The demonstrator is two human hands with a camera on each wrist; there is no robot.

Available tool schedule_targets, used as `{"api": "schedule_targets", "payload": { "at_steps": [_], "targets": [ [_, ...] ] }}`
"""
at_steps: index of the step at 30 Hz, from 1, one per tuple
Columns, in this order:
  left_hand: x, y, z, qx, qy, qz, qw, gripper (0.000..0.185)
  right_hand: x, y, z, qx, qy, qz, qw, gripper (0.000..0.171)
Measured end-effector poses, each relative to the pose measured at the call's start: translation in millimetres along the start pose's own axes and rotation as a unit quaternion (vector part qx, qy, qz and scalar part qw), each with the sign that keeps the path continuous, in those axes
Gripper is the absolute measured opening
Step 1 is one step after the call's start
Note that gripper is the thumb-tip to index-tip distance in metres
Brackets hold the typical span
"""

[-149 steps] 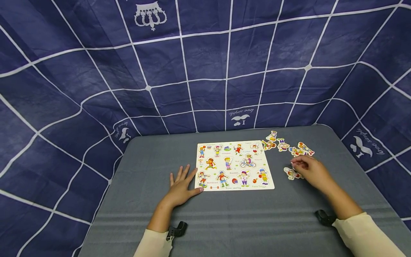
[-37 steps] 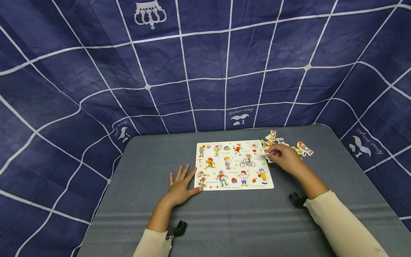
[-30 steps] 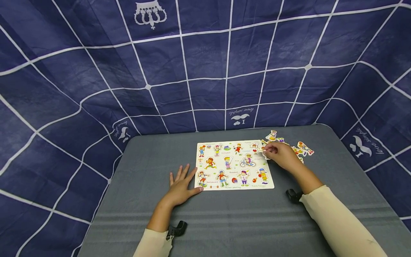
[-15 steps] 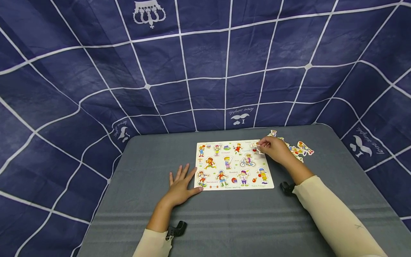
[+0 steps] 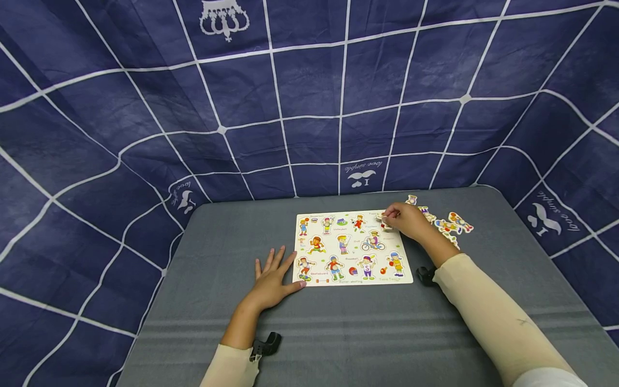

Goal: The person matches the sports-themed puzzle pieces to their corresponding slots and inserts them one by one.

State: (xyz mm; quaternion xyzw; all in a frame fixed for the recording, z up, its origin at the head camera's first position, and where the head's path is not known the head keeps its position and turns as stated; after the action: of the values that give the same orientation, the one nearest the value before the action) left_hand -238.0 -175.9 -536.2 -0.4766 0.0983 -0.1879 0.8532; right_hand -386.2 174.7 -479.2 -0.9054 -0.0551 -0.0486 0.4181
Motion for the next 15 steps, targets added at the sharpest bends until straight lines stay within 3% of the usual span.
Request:
{"api": "schedule_targets", "payload": {
  "at_steps": [15],
  "targets": [
    [0.9, -1.4, 1.3, 0.002, 0.001, 0.003, 1.0, 0.088, -14.7, 17.1, 14.2, 0.016, 0.027, -0.014, 0.999, 0.014]
  ]
}}
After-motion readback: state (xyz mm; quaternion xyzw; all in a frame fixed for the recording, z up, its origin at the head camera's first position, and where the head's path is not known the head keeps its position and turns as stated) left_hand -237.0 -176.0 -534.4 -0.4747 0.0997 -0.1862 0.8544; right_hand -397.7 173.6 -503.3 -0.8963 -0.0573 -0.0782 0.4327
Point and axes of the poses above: each hand's wrist, its own x-axis away from the middle knuckle, its own y-axis out of the palm, z = x × y, the point moved 10 cm from there along -x, towards the middle knuckle, and after that the axes turned 15 degrees about y, right-handed, at the moved point
